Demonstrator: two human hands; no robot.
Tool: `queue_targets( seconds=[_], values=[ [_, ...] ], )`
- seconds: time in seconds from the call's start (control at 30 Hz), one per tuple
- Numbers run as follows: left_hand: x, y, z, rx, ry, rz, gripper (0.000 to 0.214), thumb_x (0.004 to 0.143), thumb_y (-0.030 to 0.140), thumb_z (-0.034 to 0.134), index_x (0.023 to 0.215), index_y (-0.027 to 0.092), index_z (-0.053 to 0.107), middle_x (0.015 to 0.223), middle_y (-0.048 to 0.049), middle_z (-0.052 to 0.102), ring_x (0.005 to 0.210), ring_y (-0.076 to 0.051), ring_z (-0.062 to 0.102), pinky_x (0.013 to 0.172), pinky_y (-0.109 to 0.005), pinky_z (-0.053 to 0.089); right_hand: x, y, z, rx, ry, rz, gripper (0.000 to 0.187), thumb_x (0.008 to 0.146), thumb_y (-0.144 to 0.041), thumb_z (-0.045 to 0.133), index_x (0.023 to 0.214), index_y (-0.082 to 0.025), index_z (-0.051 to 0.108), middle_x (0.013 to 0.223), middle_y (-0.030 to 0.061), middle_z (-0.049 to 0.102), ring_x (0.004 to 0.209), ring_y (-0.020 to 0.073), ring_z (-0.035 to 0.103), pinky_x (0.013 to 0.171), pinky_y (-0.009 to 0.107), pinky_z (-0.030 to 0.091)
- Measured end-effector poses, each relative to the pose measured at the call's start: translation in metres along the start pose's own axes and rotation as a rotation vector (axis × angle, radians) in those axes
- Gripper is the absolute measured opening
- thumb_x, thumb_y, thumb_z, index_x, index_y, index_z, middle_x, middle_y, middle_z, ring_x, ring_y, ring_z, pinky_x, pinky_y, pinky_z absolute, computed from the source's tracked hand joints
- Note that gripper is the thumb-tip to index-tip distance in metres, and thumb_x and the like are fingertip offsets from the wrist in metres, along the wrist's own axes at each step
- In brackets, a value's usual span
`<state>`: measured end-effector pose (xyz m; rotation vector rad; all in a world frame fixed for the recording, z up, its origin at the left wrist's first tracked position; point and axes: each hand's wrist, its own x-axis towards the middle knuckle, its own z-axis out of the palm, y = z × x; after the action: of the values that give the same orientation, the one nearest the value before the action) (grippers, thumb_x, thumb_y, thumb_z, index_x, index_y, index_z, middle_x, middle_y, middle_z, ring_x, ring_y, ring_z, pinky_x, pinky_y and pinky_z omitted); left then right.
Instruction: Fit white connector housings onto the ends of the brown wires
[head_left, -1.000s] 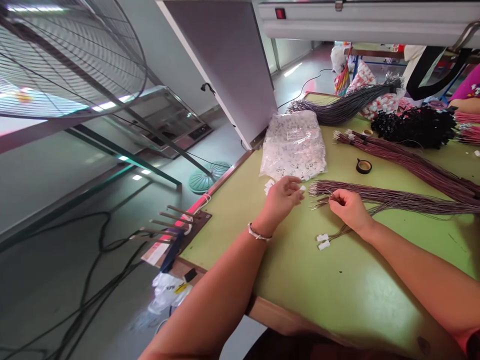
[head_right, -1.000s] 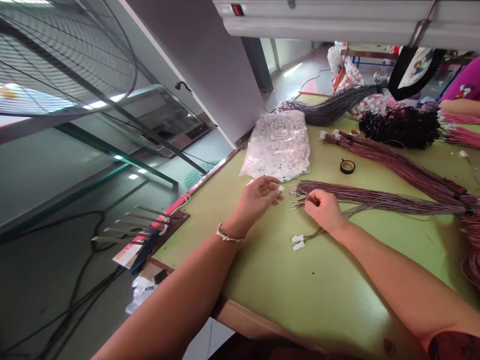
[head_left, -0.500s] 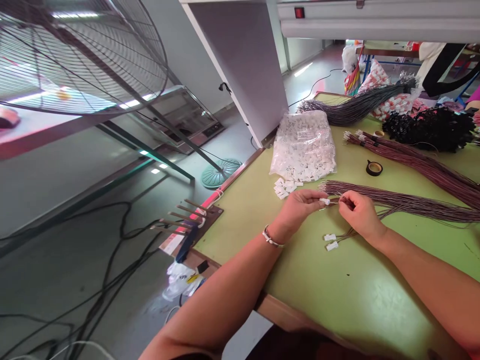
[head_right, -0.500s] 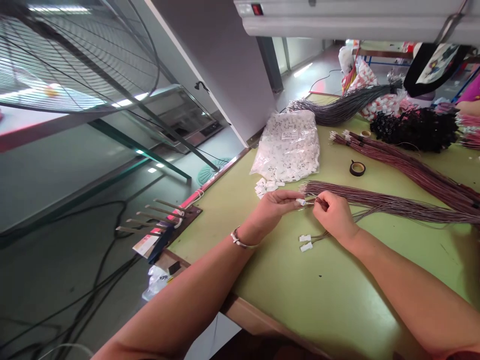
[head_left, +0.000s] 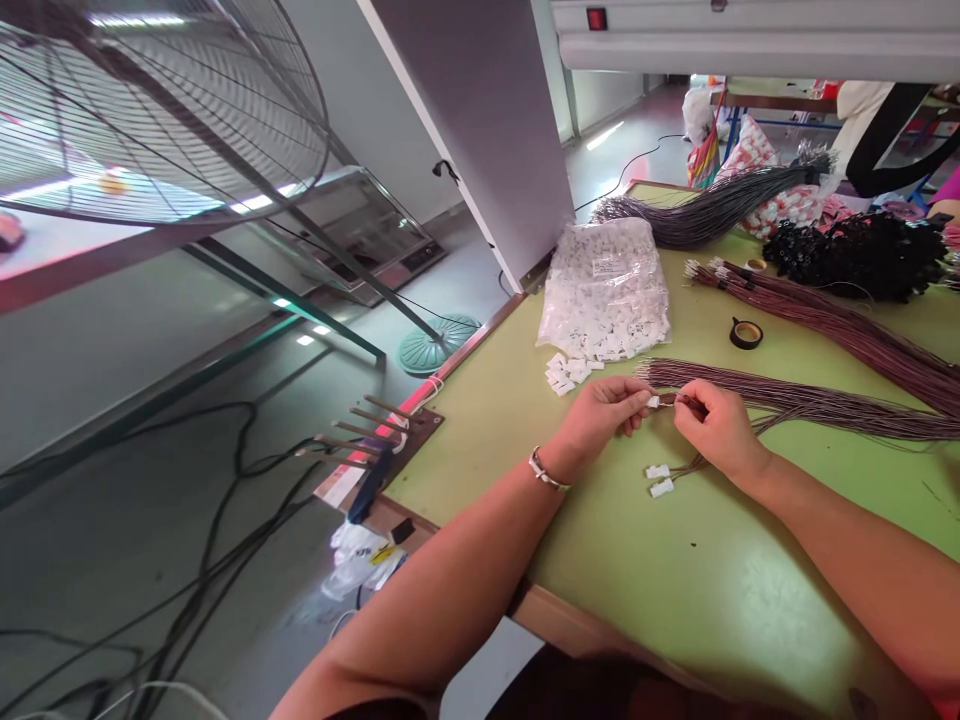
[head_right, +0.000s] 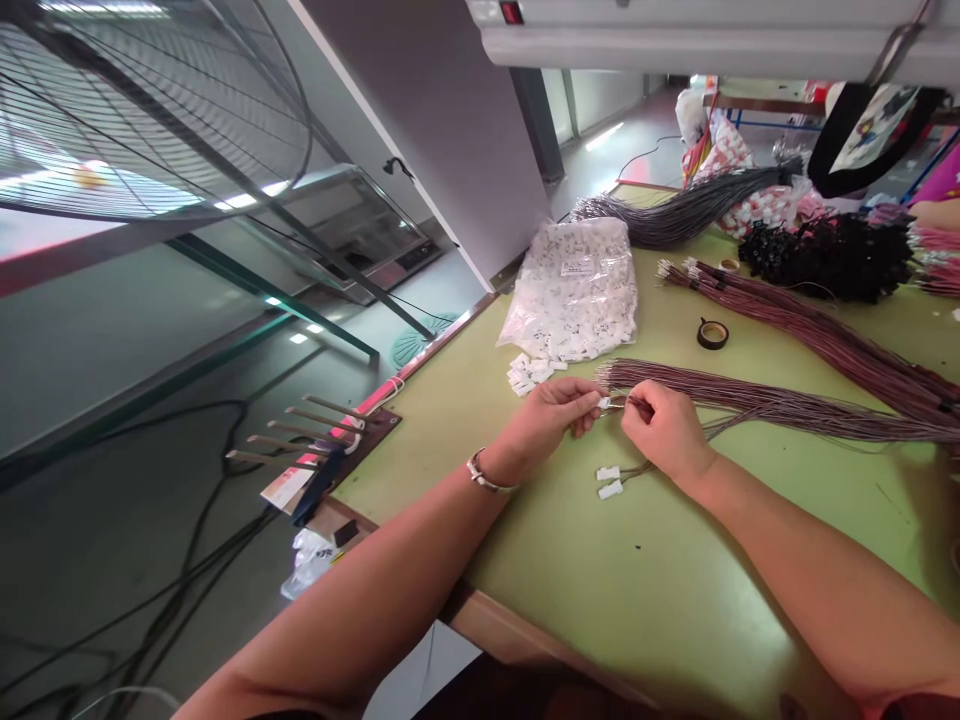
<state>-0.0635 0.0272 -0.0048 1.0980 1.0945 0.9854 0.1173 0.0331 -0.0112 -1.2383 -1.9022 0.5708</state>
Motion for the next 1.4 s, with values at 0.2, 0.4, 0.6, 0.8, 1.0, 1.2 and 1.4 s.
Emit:
queue_targets(
  seconds=[0.2, 0.4, 0.6, 0.8, 1.0, 1.2, 1.4],
  values=[
    [0.001, -0.002, -0.002, 0.038, 0.011, 0.002, 0.028, 0.071, 0.039, 0.071, 0.079, 0.012, 0.068, 0.059, 0.0004, 0.059, 0.047, -0.005, 0.048, 0.042, -0.017, 0.036, 0.0, -0.002, 0.0, 0.017, -0.001, 0.023, 0.009, 0.074, -0.023, 0.05, 0.066, -0.02, 0.05, 0.053, -0.0035, 0.051, 0.048, 0.0096, 0.042, 0.051, 0.023, 0.035],
    [0.0, 0.0, -0.002, 0.102, -0.013, 0.003, 0.026, 0.07, 0.035, 0.072, 0.083, 0.012, 0.07, 0.056, 0.001, 0.059, 0.046, -0.006, 0.05, 0.044, -0.018, 0.04, 0.0, 0.001, 0.001, -0.095, 0.019, 0.018, 0.006, 0.074, -0.022, 0.051, 0.069, -0.02, 0.054, 0.057, -0.0014, 0.057, 0.049, 0.011, 0.045, 0.053, 0.024, 0.036],
    [-0.001, -0.003, 0.006, 0.171, 0.041, 0.032, 0.02, 0.067, 0.025, 0.074, 0.081, 0.012, 0.07, 0.047, 0.003, 0.056, 0.044, -0.007, 0.051, 0.046, -0.02, 0.044, -0.003, 0.003, 0.003, -0.087, -0.064, -0.052, 0.007, 0.073, -0.018, 0.051, 0.073, -0.019, 0.058, 0.063, 0.0011, 0.061, 0.056, 0.0131, 0.051, 0.057, 0.025, 0.038],
    [0.003, -0.009, 0.005, 0.053, -0.01, -0.016, 0.022, 0.067, 0.029, 0.074, 0.08, 0.012, 0.068, 0.053, 0.0023, 0.059, 0.046, -0.006, 0.051, 0.047, -0.019, 0.044, -0.002, 0.004, 0.002, 0.203, -0.128, 0.138, 0.011, 0.075, -0.027, 0.055, 0.069, -0.019, 0.057, 0.057, -0.0023, 0.055, 0.05, 0.0098, 0.044, 0.048, 0.022, 0.034],
    [0.003, -0.011, 0.005, 0.049, -0.017, -0.001, 0.019, 0.068, 0.026, 0.073, 0.08, 0.012, 0.067, 0.052, 0.0035, 0.058, 0.046, -0.006, 0.051, 0.047, -0.019, 0.043, 0.0, -0.001, 0.002, 0.21, -0.097, 0.183, 0.007, 0.068, -0.022, 0.054, 0.061, -0.019, 0.051, 0.052, -0.0041, 0.049, 0.048, 0.0082, 0.039, 0.046, 0.021, 0.032],
    [0.002, -0.012, 0.012, 0.045, 0.003, -0.004, 0.02, 0.067, 0.026, 0.074, 0.076, 0.011, 0.064, 0.051, 0.0029, 0.058, 0.045, -0.006, 0.051, 0.047, -0.019, 0.044, -0.002, -0.001, 0.009, 0.13, -0.098, 0.191, 0.007, 0.066, -0.023, 0.052, 0.061, -0.02, 0.049, 0.05, -0.0043, 0.049, 0.045, 0.0085, 0.038, 0.045, 0.022, 0.031],
    [0.003, -0.011, 0.018, -0.007, 0.027, -0.031, 0.024, 0.063, 0.028, 0.077, 0.072, 0.011, 0.062, 0.05, 0.0025, 0.058, 0.044, -0.006, 0.052, 0.046, -0.02, 0.043, -0.002, -0.001, 0.01, 0.165, -0.079, 0.176, 0.008, 0.068, -0.025, 0.052, 0.062, -0.02, 0.05, 0.051, -0.0038, 0.049, 0.046, 0.009, 0.039, 0.046, 0.023, 0.032]
  ],
)
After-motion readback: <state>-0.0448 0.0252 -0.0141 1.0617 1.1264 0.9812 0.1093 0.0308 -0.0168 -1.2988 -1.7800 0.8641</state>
